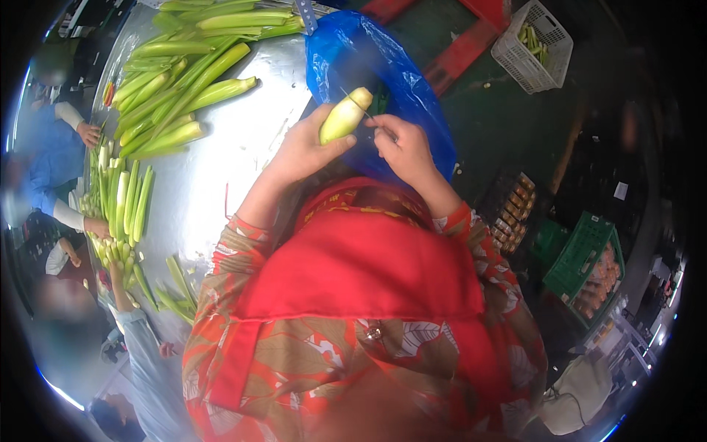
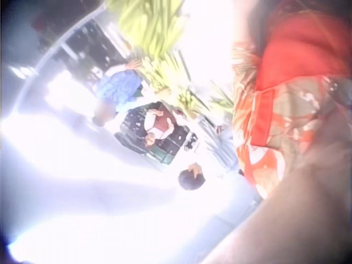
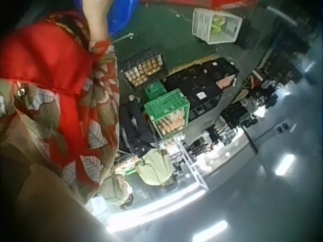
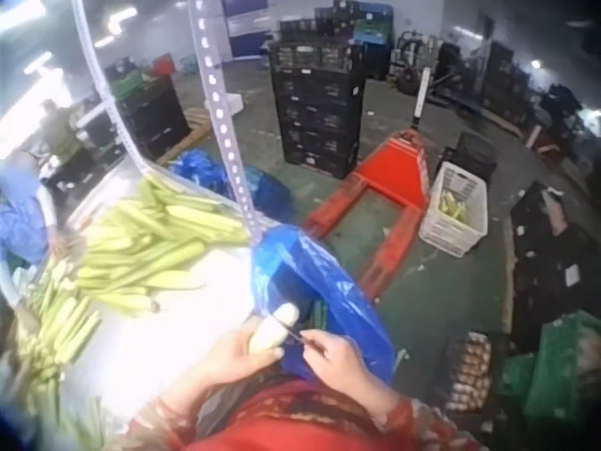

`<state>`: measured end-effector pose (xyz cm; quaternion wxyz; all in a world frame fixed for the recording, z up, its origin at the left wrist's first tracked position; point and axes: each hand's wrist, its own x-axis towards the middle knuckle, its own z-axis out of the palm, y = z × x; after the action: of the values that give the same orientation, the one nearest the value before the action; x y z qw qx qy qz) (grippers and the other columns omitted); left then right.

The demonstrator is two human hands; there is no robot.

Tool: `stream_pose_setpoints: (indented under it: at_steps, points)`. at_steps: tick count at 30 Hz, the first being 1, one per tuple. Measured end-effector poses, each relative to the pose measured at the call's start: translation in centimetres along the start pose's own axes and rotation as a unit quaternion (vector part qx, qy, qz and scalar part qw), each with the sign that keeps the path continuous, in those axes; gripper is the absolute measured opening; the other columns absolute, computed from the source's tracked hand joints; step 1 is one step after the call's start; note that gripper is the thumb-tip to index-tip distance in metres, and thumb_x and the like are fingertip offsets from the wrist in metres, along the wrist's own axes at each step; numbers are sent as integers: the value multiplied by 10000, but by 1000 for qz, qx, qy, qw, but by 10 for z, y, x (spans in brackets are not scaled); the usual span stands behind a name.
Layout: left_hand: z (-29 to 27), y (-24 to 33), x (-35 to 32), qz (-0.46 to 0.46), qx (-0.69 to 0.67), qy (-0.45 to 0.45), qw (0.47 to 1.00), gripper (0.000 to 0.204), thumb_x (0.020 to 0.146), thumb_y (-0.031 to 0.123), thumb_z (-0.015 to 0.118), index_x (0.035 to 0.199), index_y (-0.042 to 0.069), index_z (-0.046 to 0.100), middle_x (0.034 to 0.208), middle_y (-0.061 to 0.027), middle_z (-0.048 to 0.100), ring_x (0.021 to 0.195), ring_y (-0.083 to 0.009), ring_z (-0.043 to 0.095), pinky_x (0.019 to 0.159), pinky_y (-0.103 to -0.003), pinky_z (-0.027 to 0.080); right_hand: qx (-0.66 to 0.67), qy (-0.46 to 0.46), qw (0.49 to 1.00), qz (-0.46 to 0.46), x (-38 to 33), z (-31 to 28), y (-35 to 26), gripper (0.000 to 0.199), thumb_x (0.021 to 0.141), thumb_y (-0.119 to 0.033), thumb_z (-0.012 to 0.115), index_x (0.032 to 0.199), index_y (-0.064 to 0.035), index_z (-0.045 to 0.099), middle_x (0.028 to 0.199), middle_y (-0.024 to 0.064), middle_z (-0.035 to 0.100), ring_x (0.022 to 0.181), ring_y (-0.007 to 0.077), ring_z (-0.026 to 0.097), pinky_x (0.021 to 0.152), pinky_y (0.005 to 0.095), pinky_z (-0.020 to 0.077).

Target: The person picks up bamboo shoots from a pile on a metal table and peels off the outer husks by hand and with a knife, then places the cleaned shoots into a blue plastic bin.

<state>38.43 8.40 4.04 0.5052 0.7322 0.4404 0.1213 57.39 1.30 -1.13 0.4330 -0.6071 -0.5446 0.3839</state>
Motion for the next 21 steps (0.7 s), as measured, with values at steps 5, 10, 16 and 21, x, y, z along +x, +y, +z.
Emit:
stream_pose_setpoints:
  at_steps: [5, 10, 16, 21]
  points:
    - [14, -5, 6, -5, 16, -4, 1000, 440, 796, 323, 680, 1140, 80, 552, 936, -185, 648, 897, -337, 643, 771, -385, 486, -8, 2, 998, 63, 2, -4, -1, 211, 798, -153, 581, 951, -33, 664, 784, 182, 649, 748, 341, 648, 645, 380, 495]
    - [19, -7, 9, -1, 39, -2, 999, 452, 783, 331, 683, 1141, 85, 560, 942, -195, 652, 908, -367, 633, 779, -410, 485, -4, 3, 997, 72, 1, -5, -3, 197, 813, -166, 567, 932, -40, 661, 793, 183, 647, 764, 356, 639, 656, 392, 494]
    - [22, -7, 9, -9, 52, -17, 998, 458, 769, 332, 689, 1129, 78, 566, 931, -198, 653, 900, -371, 632, 773, -415, 486, -10, 7, 997, 76, -1, -3, 1, 186, 824, -171, 570, 932, -46, 654, 794, 187, 644, 763, 364, 636, 649, 399, 491]
    - [25, -9, 11, 5, 69, -10, 998, 457, 762, 338, 692, 1116, 75, 570, 905, -199, 652, 876, -374, 633, 760, -419, 487, -4, 16, 999, 30, -4, -2, 8, 196, 852, -151, 541, 925, 4, 636, 627, 69, 596, 554, 137, 585, 532, 290, 444]
